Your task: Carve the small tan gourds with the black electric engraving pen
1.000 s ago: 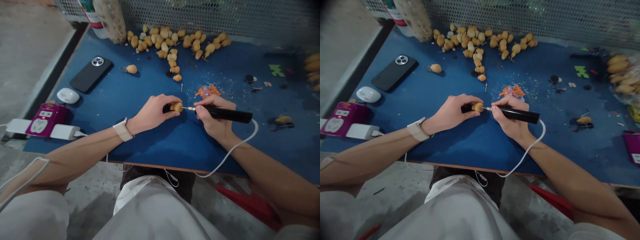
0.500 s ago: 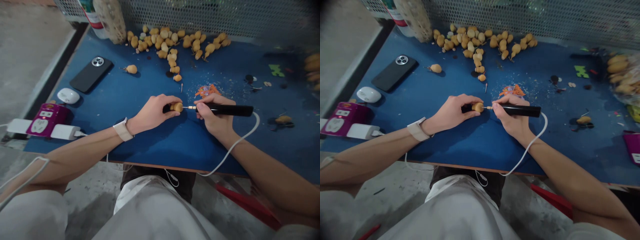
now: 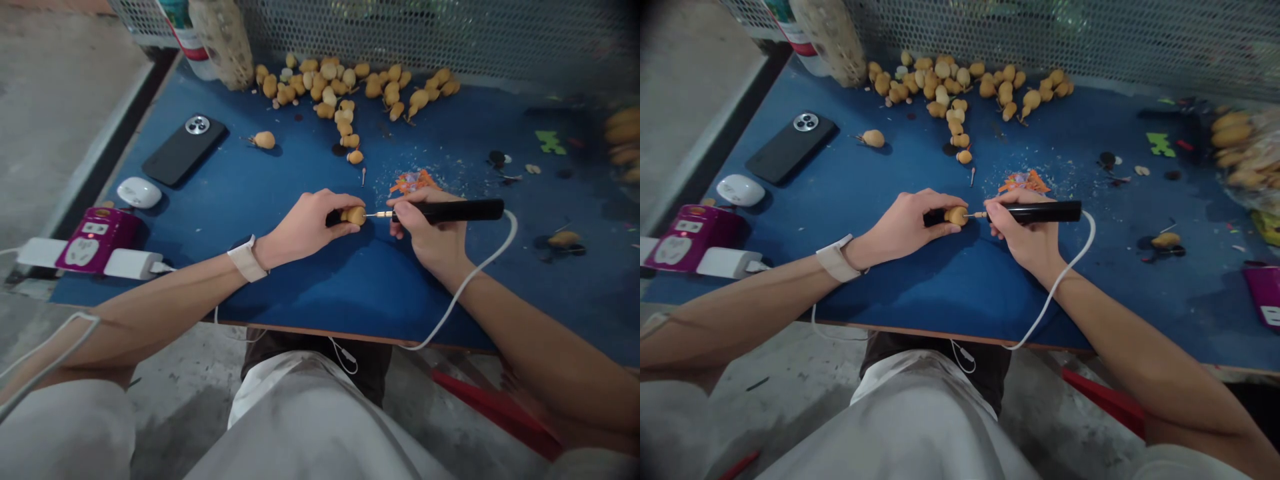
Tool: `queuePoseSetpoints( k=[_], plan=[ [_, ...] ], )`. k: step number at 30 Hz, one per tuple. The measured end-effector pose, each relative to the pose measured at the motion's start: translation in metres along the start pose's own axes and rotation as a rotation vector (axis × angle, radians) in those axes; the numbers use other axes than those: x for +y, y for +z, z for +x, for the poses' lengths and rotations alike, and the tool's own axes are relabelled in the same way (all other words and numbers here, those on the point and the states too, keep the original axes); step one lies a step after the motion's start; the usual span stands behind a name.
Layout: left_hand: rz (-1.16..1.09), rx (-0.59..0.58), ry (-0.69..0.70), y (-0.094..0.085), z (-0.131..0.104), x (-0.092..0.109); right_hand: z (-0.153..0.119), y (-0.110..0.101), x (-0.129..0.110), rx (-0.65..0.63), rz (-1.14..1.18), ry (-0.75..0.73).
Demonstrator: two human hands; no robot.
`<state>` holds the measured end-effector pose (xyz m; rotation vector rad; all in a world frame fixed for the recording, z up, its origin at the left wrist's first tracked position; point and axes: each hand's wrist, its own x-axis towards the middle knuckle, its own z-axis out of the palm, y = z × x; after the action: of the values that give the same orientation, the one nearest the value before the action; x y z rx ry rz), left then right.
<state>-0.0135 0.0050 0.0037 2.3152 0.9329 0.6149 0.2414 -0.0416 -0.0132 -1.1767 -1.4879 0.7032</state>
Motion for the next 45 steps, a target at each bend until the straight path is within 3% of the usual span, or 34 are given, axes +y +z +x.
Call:
queuePoseSetpoints(
  k=[17, 24, 36, 45],
  plan=[
    [-0.097, 0.02, -0.042, -0.0016, 0.0035, 0.0009, 0.0044, 0.0022, 0.0048, 0.096, 0.025, 0.007],
    [-0.121, 0.028, -0.047, -0.0013, 0.0052, -0.0004, 0.0051, 0.0005, 0.002, -0.002, 0.015, 0.022],
    [-0.096, 0.025, -0.036, -0.0007, 0.0046, -0.0017, 0.0052, 0.0014, 0.0068, 0.0, 0.071, 0.077],
    [-0.074, 0.049, -0.016, 0.0014, 0.0071, -0.0074, 0.0073, 0.0054, 0.0084, -0.005, 0.131, 0.034]
  ],
)
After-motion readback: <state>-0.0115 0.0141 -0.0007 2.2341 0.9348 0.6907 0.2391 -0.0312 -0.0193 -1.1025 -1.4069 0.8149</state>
